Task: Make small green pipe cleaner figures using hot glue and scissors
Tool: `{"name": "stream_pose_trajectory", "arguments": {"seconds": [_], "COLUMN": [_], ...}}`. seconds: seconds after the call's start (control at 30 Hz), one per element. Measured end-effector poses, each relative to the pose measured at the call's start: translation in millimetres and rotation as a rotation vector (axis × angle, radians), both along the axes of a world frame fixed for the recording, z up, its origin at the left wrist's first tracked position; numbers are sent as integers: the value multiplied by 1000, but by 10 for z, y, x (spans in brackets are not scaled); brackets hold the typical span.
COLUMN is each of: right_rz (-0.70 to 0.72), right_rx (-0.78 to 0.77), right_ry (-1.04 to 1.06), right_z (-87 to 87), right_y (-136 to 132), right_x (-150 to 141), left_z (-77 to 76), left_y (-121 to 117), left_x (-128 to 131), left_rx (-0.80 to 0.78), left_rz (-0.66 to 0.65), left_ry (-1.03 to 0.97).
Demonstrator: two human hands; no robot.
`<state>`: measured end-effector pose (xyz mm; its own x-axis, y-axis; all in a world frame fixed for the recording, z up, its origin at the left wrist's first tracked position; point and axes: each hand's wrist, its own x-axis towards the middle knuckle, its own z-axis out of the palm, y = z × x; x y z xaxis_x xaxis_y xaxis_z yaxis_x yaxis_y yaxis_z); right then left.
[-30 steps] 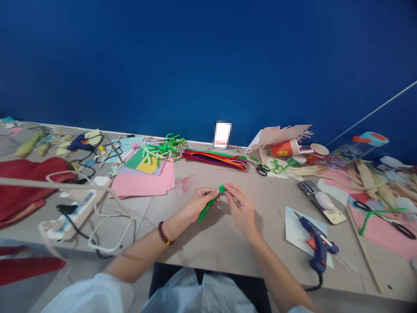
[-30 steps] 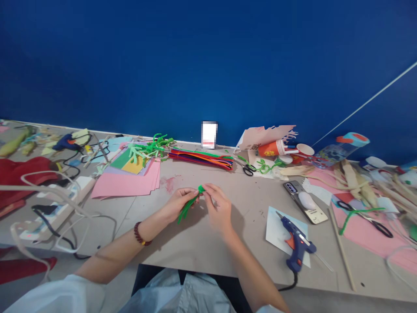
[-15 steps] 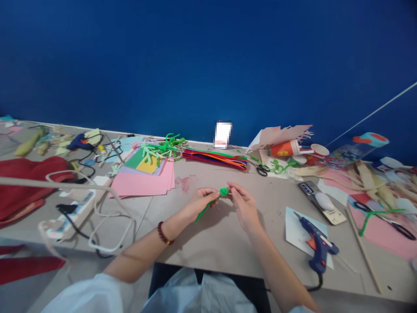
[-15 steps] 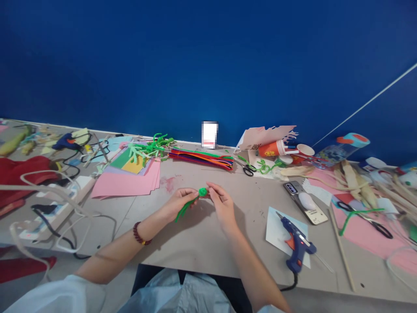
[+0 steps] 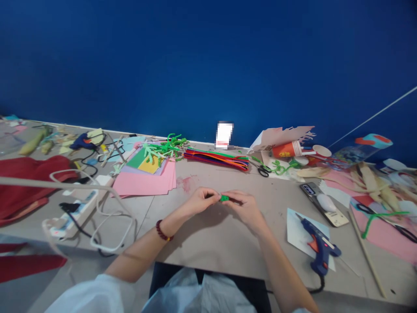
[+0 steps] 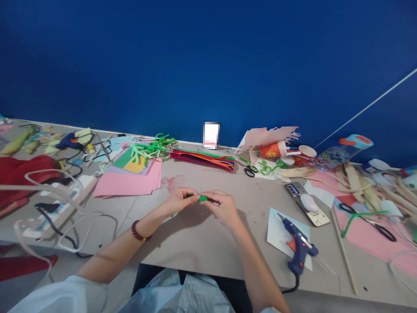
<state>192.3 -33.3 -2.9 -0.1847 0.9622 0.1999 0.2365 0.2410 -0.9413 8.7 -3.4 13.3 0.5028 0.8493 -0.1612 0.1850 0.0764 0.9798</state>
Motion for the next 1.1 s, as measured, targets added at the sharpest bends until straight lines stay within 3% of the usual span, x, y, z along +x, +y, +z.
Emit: {"name": "stream_pose_trajectory", "arguments": {"seconds": [0.2, 0.47, 0.67, 0.8, 0.97, 1.1], "right_rz": [4, -49, -86, -125, -170, -196], "right_rx": [128, 61, -87, -150, -195, -168], "right_ry": [-62, 41, 262, 310, 337, 285], "right_z": [39, -42, -60, -70, -108, -108], "right_y": [-22, 6, 5, 12, 15, 5], "right_x": [-21, -10, -30, -59, -98, -137], "left_z": [22, -25, 31, 6, -98, -85], "left_y": [-3, 37, 33, 36, -31, -102], "left_x": [-8, -41, -6, 8, 53, 113], "left_rx": [-67, -99, 56, 136, 33, -65], "left_rz": [-36, -81, 154, 214, 198, 203], "left_ry": [-16, -101, -108, -96, -57, -69]}}
